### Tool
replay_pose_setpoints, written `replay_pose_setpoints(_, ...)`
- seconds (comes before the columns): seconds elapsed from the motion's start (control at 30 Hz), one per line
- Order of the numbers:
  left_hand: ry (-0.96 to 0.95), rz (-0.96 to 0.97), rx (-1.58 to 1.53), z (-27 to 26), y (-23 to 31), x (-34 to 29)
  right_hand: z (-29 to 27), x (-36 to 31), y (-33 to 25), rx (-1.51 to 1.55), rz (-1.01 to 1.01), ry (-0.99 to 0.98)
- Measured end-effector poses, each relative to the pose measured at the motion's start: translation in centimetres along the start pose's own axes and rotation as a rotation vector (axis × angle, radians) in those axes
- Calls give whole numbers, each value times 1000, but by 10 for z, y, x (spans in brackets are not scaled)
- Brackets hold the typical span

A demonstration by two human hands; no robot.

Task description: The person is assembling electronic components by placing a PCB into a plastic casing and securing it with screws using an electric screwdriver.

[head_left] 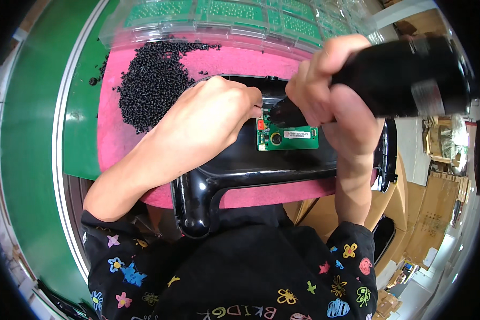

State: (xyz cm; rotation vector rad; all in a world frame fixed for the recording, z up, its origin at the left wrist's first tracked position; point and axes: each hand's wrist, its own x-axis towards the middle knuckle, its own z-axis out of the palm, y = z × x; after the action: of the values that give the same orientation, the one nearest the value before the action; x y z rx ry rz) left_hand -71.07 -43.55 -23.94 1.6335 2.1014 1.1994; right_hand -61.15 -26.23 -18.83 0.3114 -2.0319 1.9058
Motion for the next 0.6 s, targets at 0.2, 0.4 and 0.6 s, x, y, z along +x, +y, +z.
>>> replay_pose_setpoints(0.2,-138,-46,56,-2,3,2,0,-11,-8,29,17,73)
replay_pose_setpoints(0.4,-95,0,50,-1,3,0,-10,-13,-13,337,-81,93)
replay_pose_setpoints(0.6,33,111,-71,2,6,6,-15,-21,-34,544,-179,209)
